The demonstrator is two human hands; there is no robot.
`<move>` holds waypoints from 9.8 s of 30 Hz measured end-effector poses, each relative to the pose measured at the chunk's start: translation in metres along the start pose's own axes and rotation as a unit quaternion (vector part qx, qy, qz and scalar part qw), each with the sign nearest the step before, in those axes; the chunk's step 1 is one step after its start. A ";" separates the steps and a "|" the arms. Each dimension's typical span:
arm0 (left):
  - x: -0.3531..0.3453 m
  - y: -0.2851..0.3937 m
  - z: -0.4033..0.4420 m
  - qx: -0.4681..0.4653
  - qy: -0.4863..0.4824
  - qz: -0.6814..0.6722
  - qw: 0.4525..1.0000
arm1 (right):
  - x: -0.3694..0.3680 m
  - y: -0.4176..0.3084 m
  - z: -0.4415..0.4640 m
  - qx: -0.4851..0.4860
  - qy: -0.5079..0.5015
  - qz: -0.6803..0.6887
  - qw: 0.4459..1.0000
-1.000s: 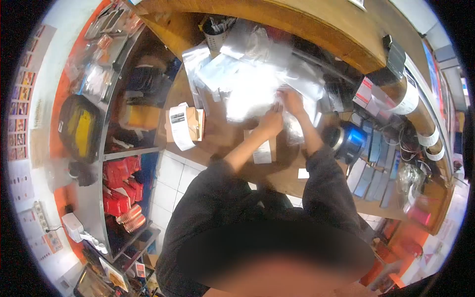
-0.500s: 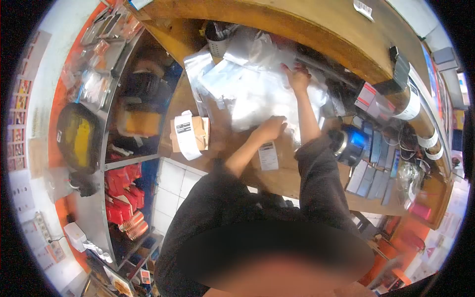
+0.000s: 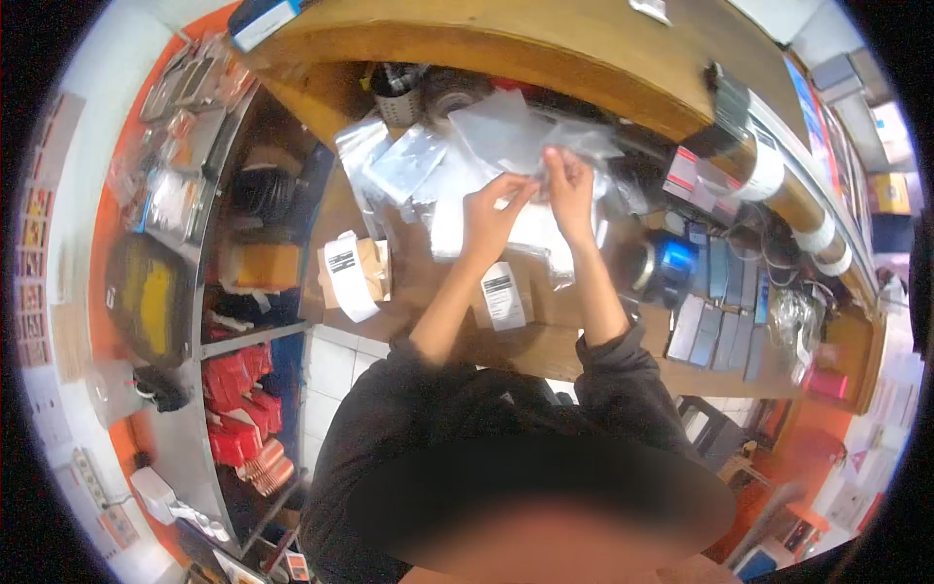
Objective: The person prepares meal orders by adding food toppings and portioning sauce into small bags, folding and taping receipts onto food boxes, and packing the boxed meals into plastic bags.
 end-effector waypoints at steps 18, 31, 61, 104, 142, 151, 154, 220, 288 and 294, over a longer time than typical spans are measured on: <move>-0.034 -0.052 0.145 -0.055 0.058 0.236 0.968 | 0.301 -0.103 -0.197 0.002 0.502 -0.132 0.855; -0.172 0.103 -0.117 -0.028 -0.698 0.258 0.667 | 0.260 -0.149 -0.176 -0.112 -0.164 -0.011 0.980; -0.120 0.061 -0.197 0.211 -0.364 -0.038 0.906 | 0.317 0.104 0.003 0.091 0.063 -0.498 0.860; -0.115 -0.030 -0.194 0.201 0.057 -0.308 0.928 | 0.087 -0.041 -0.267 0.316 -0.196 -0.169 0.913; -0.089 0.117 -0.175 0.041 -0.299 -0.112 0.947 | 0.163 -0.137 -0.140 -0.013 -0.266 -0.074 0.961; -0.093 0.100 -0.187 0.155 -0.361 -0.228 0.891 | 0.150 -0.132 -0.135 0.079 -0.290 -0.175 0.938; -0.098 0.085 -0.192 0.137 -0.303 -0.303 0.893 | 0.155 -0.142 -0.155 0.299 -0.099 -0.322 0.893; 0.146 0.075 -0.315 -0.007 0.165 0.479 0.862 | -0.009 -0.054 -0.260 0.063 -0.253 -0.680 0.685; 0.043 -0.149 -0.242 0.482 0.071 -0.336 0.806 | 0.066 -0.102 -0.115 0.065 -0.451 -0.189 0.870; 0.073 -0.134 -0.236 0.465 0.162 -0.360 0.792 | -0.005 0.039 -0.182 0.154 -0.547 -0.349 0.746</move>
Point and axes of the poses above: each hand's wrist, its own z-axis towards the middle knuckle, its own x-axis out of the back of the hand, y = z × x, the point moved 4 cm from there along z, towards the middle knuckle, and after that the axes turned 3 degrees about -y, right-handed, at the moved point
